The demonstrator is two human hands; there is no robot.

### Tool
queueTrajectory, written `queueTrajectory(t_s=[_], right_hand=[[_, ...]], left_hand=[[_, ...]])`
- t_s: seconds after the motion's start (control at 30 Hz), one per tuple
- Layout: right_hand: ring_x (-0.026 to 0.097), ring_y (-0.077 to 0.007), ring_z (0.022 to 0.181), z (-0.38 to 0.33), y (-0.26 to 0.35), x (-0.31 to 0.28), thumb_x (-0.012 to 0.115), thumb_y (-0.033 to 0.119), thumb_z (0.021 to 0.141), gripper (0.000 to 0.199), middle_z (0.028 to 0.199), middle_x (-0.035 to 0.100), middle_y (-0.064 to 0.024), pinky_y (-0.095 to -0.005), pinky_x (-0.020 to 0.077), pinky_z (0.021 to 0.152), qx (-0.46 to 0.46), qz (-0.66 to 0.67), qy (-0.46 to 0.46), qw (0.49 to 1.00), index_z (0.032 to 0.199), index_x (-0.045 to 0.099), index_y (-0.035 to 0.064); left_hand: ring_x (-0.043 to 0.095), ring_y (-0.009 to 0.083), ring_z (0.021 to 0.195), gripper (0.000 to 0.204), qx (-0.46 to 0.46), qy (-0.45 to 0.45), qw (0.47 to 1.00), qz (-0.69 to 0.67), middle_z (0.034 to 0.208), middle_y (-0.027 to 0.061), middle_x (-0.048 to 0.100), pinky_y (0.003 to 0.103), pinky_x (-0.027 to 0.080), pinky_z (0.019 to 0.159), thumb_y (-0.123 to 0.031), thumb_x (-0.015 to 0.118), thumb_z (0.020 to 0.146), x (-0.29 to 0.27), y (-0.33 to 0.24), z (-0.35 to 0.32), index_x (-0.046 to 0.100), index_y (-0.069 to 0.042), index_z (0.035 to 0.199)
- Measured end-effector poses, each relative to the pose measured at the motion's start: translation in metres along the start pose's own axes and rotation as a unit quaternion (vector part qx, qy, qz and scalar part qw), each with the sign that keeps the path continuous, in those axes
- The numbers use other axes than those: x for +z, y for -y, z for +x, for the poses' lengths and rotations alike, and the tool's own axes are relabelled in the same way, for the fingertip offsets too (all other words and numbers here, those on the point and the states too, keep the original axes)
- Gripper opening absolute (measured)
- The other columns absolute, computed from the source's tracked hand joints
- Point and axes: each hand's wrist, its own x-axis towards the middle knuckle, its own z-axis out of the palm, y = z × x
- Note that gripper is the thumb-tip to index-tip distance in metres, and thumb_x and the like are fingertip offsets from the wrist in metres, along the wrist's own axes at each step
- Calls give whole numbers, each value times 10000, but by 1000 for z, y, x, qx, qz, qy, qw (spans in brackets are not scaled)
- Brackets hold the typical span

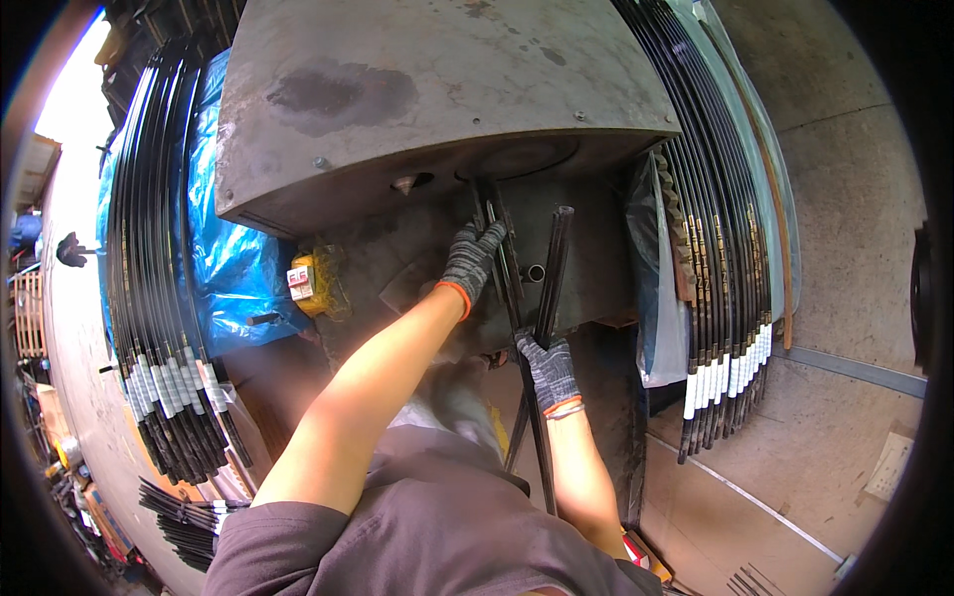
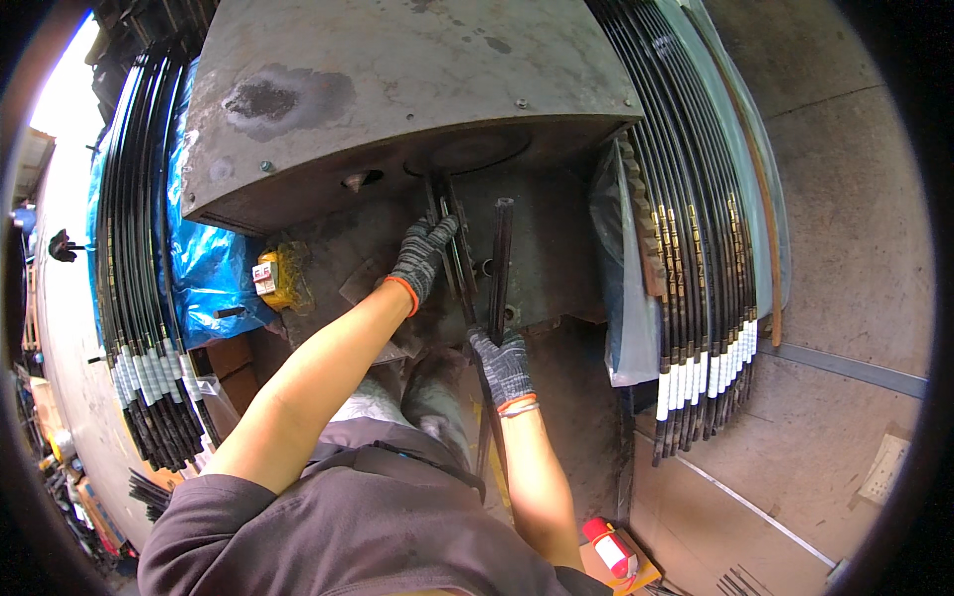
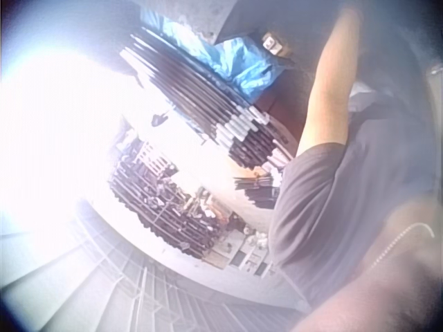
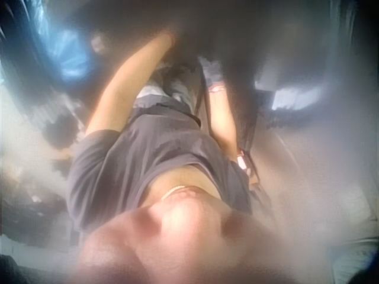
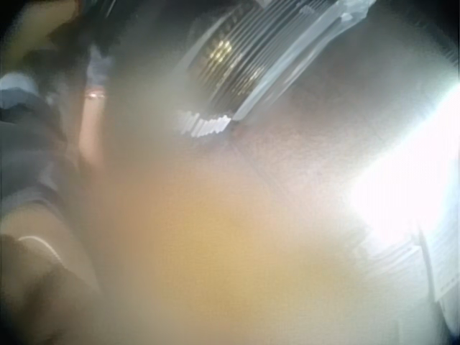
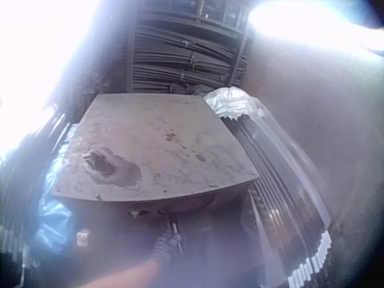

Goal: The person inserts long black metal rods into a machine one by one, likely for cutting or grinding. After processing, the rods are placed into a vertical rack to the right. The person wears gloves and handles the rods with both hands throughout the task.

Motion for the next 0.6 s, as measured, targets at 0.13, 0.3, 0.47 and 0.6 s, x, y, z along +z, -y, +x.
queueTrajectory(t_s=[0.13, 0.3, 0.47, 0.6], right_hand=[[494, -96, 536, 0, 1, 3, 677, 169, 768, 156, 613, 566, -7, -279, 394, 500, -21, -4, -10, 1000, 720, 620, 33], [504, -97, 556, 2, 1, 2, 681, 129, 759, 115, 636, 570, 2, -268, 407, 512, 21, 22, -2, 1000, 747, 619, 33], [492, -86, 568, 7, -6, 3, 683, 119, 755, 108, 656, 568, 11, -259, 406, 515, -21, 17, -10, 1000, 776, 613, 39], [487, -81, 584, 10, -4, 2, 678, 98, 757, 88, 678, 568, 7, -245, 407, 530, -12, 19, -4, 1000, 785, 611, 48]], left_hand=[[520, 147, 818, 263, -13, -4, 1000, -8, 879, 19, 589, 293, 416, 760, -281, 595, 844, 0, 5, 5, 577, -71, 1003], [524, 147, 811, 282, -13, -9, 1000, 5, 872, 23, 592, 296, 419, 756, -292, 595, 844, -1, 4, 4, 576, -66, 1011], [529, 147, 811, 302, -9, -32, 999, 13, 881, 28, 597, 298, 423, 750, -304, 599, 839, 2, 0, 1, 579, -60, 1016], [536, 145, 794, 293, -5, -35, 999, 11, 873, 30, 601, 298, 430, 737, -302, 597, 840, 1, 7, 6, 584, -61, 1006]])
